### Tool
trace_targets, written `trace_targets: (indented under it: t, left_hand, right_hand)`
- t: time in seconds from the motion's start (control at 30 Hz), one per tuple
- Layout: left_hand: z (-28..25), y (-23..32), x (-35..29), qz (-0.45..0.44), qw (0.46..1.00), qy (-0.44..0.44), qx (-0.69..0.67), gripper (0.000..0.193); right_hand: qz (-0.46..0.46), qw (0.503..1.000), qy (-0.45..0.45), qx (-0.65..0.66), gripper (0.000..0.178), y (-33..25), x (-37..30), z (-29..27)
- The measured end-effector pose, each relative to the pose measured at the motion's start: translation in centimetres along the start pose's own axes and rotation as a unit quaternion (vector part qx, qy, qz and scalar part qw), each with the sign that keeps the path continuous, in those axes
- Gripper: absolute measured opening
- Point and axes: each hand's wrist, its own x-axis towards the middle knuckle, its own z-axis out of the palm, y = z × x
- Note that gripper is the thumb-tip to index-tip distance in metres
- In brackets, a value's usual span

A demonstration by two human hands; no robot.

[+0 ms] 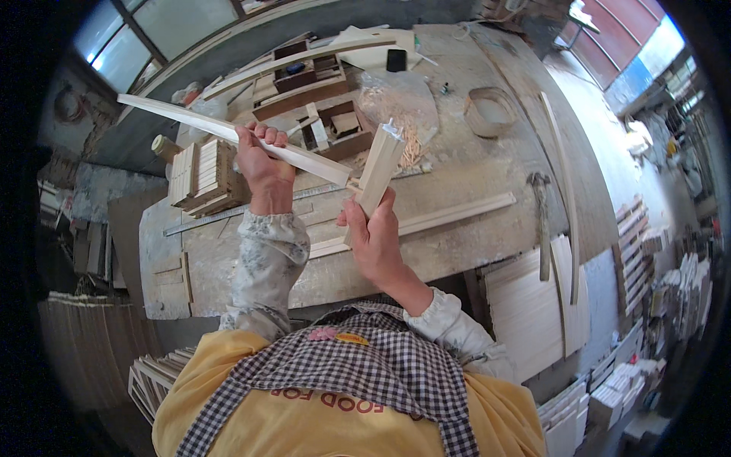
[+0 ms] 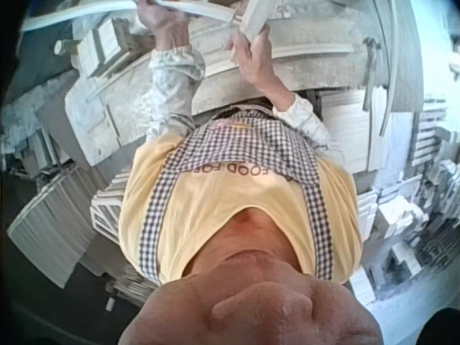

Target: The person assembles wooden frames by hand, using a hammer to drive nails into the joints. They measure the frames with a ruler, apply glue to the joints, and stack completed frames on the workbench.

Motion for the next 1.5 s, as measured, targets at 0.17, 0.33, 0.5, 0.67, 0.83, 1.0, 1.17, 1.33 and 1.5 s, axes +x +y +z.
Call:
trace_targets:
  t: [0.17,0.33,0.5,0.67,0.83,1.0,1.17,1.33,1.5]
  left_hand:
    - [2.0,-0.7,-3.9,-0.021,0.999,-0.031,0.002,0.03]
    - [4.4,-2.1,-9.0,-0.056,0.996,-0.056,0.036,0.029]
    - [5.5,-2.3,-10.5,-0.076,0.965,-0.215,0.127,0.047]
    - [8.1,0.2,-9.6,-0.024,0.928,-0.262,0.263,0.053]
    - [5.0,-5.5,-19.2,-0.181,0.787,-0.448,0.384,0.018]
    - [-5.2,-14.8,-29.1,-0.259,0.592,-0.607,0.463,0.024]
    - [-13.7,-19.4,-33.2,-0.241,0.559,-0.625,0.489,0.029]
    - [-17.9,-21.0,-33.8,-0.281,0.538,-0.599,0.522,0.032]
    - [-17.2,-20.7,-33.9,-0.292,0.541,-0.582,0.532,0.034]
  right_hand:
    - [-0.029,0.997,0.027,0.067,0.027,0.4,-2.8,-0.8]
    - [-0.007,0.993,0.066,0.095,0.023,0.6,-5.9,-3.7]
    - [0.108,0.969,0.18,0.129,0.029,2.9,-13.5,-13.2]
    - [0.283,0.863,0.416,-0.056,0.032,11.8,-27.8,-25.2]
    - [0.357,0.854,0.363,-0.103,0.037,10.1,-32.6,-28.1]
    - [0.292,0.902,0.306,-0.085,0.03,8.9,-29.7,-27.5]
    - [0.247,0.939,0.181,-0.156,0.021,7.6,-27.3,-26.5]
    - [0.182,0.948,0.105,-0.237,0.024,9.2,-27.3,-25.0]
    - [0.19,0.945,0.074,-0.256,0.026,10.6,-27.4,-24.4]
